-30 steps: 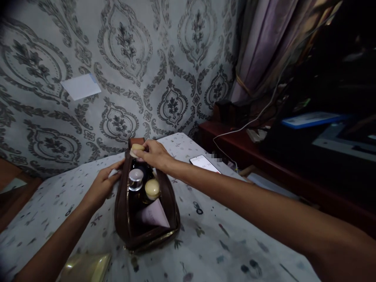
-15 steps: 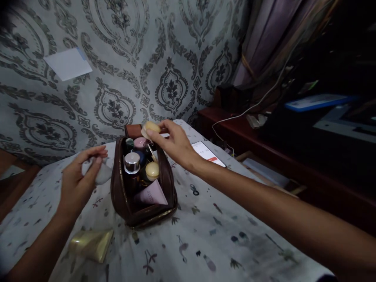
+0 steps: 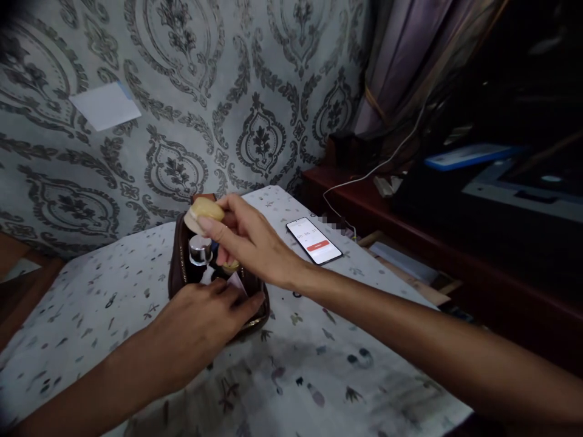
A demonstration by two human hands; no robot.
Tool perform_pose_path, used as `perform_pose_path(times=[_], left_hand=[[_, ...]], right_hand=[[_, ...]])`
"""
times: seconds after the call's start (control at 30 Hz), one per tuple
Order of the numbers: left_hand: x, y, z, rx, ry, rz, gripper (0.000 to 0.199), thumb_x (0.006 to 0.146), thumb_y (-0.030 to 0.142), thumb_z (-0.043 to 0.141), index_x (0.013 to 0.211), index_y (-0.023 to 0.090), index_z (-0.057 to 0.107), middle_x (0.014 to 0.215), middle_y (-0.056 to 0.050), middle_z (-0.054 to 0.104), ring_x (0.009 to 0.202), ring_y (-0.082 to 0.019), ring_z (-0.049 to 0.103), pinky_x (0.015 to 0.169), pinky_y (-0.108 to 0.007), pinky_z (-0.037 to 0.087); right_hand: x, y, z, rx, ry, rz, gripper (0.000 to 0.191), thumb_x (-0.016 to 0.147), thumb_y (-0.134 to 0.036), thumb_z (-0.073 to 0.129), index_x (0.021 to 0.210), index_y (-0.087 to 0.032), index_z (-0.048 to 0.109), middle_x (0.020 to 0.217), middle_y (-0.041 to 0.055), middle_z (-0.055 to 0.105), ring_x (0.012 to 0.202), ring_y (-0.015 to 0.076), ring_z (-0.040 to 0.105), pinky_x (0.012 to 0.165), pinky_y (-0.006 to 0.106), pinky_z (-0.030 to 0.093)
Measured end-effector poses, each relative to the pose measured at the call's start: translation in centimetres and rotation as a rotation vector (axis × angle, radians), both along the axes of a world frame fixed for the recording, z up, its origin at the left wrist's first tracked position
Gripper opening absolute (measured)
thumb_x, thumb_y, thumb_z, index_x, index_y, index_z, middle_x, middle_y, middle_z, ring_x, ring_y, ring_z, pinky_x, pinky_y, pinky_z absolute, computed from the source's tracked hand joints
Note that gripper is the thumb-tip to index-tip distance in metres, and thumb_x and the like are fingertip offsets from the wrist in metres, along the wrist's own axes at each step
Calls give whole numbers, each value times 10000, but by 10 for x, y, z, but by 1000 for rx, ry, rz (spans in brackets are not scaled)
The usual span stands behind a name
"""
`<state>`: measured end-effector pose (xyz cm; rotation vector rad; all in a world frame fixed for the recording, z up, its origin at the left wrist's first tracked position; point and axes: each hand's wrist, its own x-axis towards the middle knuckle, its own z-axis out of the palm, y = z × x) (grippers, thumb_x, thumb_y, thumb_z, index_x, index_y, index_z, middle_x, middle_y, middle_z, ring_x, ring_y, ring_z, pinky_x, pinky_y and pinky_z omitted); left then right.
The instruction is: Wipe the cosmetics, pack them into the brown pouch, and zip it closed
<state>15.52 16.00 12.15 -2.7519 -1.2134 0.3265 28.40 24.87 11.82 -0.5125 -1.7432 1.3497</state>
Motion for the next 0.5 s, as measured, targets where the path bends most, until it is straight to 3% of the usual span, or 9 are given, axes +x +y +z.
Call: perform_pose_path(times=[0.1,0.33,0.5], left_hand=[[-2,-3,1,6,14,33,441,832,158,632,1273,183,628,952,-123,745,812,-283,706,575,-325,505],[-8,-7,-2,94,6,-23,532,829,165,637,1359,153,591,930,-131,751,793,-278,700,558,-317,492],[-17,-8,-4,207,50,-40,488,821,163,644,1308,153,612,953,-128,746,779,-266,698,558,-319,513]], right_hand=[[-8,7,-5,-13,-2,53,409,936,-624,593,1013,-244,464,748,-36,670,606,120,654,551,231,500],[-14,13,-14,32,-78,-82,287,974,-536,546,995,-270,439,727,-47,622,633,147,672,550,255,532],[-11,9,-10,89,-161,-111,244,993,-479,512,1061,-261,426,854,-13,657,668,155,700,540,251,523]])
